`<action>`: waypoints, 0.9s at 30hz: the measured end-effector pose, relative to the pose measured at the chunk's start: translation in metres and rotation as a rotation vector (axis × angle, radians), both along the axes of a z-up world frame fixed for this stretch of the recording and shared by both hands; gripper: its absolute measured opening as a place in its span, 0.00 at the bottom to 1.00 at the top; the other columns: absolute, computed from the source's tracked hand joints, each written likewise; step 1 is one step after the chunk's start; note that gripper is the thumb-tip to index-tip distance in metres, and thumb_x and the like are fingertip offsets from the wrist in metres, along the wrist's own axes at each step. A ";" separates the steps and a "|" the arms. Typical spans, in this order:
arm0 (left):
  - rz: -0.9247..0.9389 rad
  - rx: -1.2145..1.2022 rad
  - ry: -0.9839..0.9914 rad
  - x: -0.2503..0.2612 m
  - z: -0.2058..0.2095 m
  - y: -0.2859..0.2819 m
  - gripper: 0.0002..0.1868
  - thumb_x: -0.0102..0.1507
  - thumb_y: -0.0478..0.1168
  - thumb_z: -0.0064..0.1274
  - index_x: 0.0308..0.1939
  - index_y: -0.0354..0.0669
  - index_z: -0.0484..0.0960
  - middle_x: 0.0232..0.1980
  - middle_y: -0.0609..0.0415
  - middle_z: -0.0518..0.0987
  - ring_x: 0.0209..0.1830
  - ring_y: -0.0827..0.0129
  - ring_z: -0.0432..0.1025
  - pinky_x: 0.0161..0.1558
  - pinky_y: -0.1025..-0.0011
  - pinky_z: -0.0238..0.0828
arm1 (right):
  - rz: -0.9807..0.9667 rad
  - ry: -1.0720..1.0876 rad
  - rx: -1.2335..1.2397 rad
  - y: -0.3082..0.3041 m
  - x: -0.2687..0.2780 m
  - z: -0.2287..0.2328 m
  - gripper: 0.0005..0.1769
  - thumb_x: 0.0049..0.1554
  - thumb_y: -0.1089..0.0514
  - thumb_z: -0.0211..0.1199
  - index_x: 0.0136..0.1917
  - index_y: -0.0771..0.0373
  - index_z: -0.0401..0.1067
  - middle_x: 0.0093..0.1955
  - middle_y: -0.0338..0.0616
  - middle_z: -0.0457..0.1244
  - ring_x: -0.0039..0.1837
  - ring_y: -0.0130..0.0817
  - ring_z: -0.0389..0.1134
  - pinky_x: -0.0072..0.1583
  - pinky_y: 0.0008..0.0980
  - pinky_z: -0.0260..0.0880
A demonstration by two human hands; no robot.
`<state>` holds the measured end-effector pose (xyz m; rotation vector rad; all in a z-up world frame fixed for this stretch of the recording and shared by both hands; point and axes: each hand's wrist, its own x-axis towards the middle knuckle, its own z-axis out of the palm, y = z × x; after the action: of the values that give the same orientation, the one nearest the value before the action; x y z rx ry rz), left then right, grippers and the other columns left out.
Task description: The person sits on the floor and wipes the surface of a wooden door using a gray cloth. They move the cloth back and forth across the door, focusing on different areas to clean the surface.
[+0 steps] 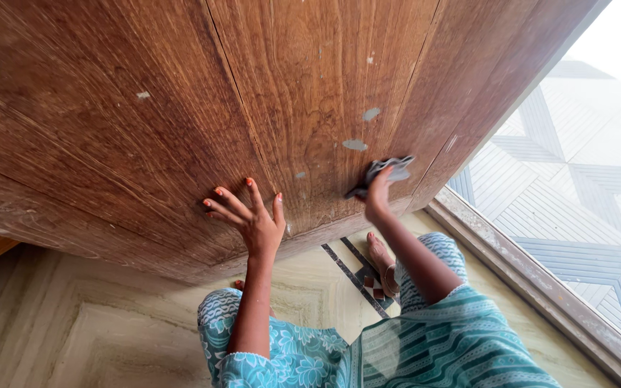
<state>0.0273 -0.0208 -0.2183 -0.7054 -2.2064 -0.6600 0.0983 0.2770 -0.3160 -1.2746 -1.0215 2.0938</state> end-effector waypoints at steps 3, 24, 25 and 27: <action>0.003 0.005 0.006 0.001 0.004 0.000 0.48 0.70 0.59 0.55 0.85 0.64 0.40 0.83 0.33 0.22 0.79 0.21 0.16 0.67 0.14 0.26 | 0.111 0.011 0.044 -0.041 -0.013 -0.005 0.55 0.53 0.16 0.31 0.82 0.47 0.38 0.79 0.49 0.50 0.71 0.49 0.60 0.58 0.56 0.72; 0.014 0.013 0.003 0.010 0.004 0.011 0.48 0.70 0.55 0.52 0.84 0.58 0.37 0.82 0.28 0.21 0.78 0.18 0.16 0.67 0.15 0.25 | 0.159 -0.118 1.287 -0.125 0.001 0.082 0.60 0.67 0.42 0.54 0.77 0.82 0.13 0.73 0.96 0.14 0.76 0.95 0.15 0.75 0.77 0.22; 0.015 0.012 0.005 0.009 0.004 0.012 0.48 0.71 0.55 0.52 0.84 0.58 0.37 0.82 0.28 0.21 0.79 0.19 0.16 0.67 0.15 0.25 | 0.152 -0.139 1.331 -0.123 0.003 0.090 0.61 0.65 0.42 0.56 0.78 0.81 0.14 0.74 0.96 0.14 0.76 0.95 0.16 0.74 0.77 0.23; 0.023 0.006 0.012 0.010 0.007 0.012 0.48 0.70 0.56 0.52 0.84 0.59 0.37 0.82 0.29 0.21 0.79 0.20 0.16 0.68 0.15 0.25 | 0.137 -0.160 1.408 -0.118 0.007 0.106 0.61 0.63 0.43 0.60 0.79 0.80 0.17 0.75 0.95 0.15 0.76 0.94 0.16 0.74 0.78 0.23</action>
<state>0.0371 -0.0090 -0.2117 -0.6786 -2.1972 -0.6486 0.1048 0.1591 -0.2101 -0.5795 -2.0776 0.8040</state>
